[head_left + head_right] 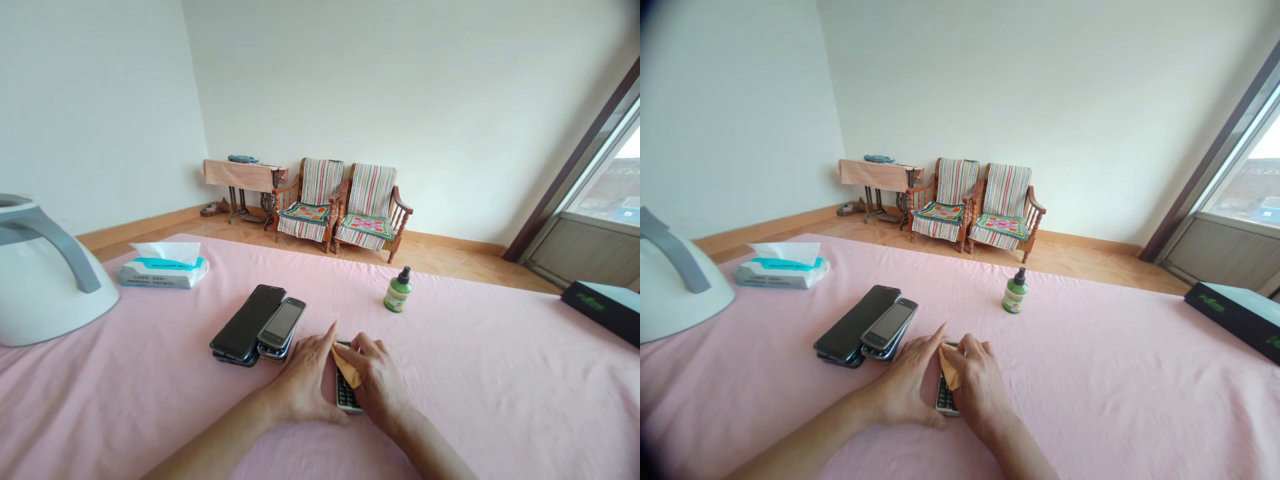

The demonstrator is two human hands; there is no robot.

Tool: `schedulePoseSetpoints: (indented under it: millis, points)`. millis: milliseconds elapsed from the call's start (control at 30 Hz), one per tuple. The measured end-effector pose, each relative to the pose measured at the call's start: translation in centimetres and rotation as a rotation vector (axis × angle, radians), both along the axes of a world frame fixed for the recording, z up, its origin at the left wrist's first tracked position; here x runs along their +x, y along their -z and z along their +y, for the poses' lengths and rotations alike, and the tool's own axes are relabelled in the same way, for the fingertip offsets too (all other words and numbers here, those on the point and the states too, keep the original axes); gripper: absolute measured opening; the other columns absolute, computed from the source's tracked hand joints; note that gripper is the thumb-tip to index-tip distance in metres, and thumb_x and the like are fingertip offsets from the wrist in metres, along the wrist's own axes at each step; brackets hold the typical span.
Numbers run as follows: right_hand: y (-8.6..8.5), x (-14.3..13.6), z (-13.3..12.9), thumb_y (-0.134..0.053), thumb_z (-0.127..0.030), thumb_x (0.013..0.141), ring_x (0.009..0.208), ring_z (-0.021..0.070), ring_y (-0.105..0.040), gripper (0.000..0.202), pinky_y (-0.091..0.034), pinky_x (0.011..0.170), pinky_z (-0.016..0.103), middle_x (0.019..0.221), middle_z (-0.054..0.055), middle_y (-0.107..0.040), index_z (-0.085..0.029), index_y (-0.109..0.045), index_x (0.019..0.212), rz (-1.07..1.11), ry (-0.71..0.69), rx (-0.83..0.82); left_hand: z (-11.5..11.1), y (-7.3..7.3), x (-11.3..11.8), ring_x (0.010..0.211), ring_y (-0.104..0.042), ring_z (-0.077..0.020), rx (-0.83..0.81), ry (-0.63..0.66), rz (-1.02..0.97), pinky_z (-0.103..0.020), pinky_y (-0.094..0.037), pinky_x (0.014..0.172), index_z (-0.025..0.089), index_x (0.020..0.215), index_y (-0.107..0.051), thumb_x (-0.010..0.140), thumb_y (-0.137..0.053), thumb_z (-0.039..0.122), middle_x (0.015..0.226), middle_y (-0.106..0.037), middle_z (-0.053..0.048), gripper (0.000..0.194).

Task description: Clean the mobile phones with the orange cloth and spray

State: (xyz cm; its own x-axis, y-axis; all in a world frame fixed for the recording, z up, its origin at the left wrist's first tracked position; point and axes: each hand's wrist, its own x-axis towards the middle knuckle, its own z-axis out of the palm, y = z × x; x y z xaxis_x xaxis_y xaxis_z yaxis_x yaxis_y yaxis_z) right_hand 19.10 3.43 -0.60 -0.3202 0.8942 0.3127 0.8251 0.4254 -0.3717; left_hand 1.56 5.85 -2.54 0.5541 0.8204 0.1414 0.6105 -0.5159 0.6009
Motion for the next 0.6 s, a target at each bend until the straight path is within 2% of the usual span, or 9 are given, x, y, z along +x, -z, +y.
schedulePoseSetpoints:
  millis: [133,300,500,600]
  points:
    - [0.1,-0.1,-0.68,-0.056,-0.006,0.077,0.074,0.0156,-0.047,0.02,-0.032,0.069,0.026,0.081,0.002,-0.056,-0.023,-0.066,0.079,0.001,-0.022,0.002,0.11,0.12,0.05,0.126,-0.036,-0.0379,0.032,0.033,-0.029,-0.053,-0.027,0.103,0.023,0.146,0.005,0.044,-0.082,0.05,0.138,-0.04,-0.015,0.137]
    - [0.18,-0.08,-0.3,-0.053,-0.008,0.082,0.075,0.0154,-0.049,0.023,-0.033,0.07,0.026,0.085,0.003,-0.056,-0.025,-0.066,0.09,-0.007,0.0,0.023,-0.01,-0.04,0.05,0.127,-0.035,-0.0379,0.036,0.019,-0.015,-0.054,-0.027,0.103,0.024,0.146,0.006,0.048,-0.08,0.05,0.139,-0.039,-0.015,0.133]
    - [0.19,-0.35,-0.64,-0.053,-0.005,0.079,0.073,0.0161,-0.048,0.023,-0.033,0.068,0.027,0.084,0.003,-0.056,-0.023,-0.066,0.083,-0.021,-0.008,0.013,0.15,-0.11,0.06,0.126,-0.036,-0.036,0.022,0.043,-0.024,-0.053,-0.027,0.103,0.025,0.145,0.007,0.045,-0.081,0.047,0.138,-0.04,-0.015,0.136]
    - [0.22,-0.54,-0.57,-0.052,-0.006,0.082,0.074,0.0168,-0.048,0.024,-0.034,0.068,0.028,0.084,0.004,-0.056,-0.024,-0.066,0.089,-0.029,0.022,0.032,0.13,-0.33,0.1,0.127,-0.034,-0.0366,0.008,0.034,-0.024,-0.053,-0.026,0.104,0.024,0.146,0.002,0.046,-0.081,0.048,0.139,-0.039,-0.015,0.132]
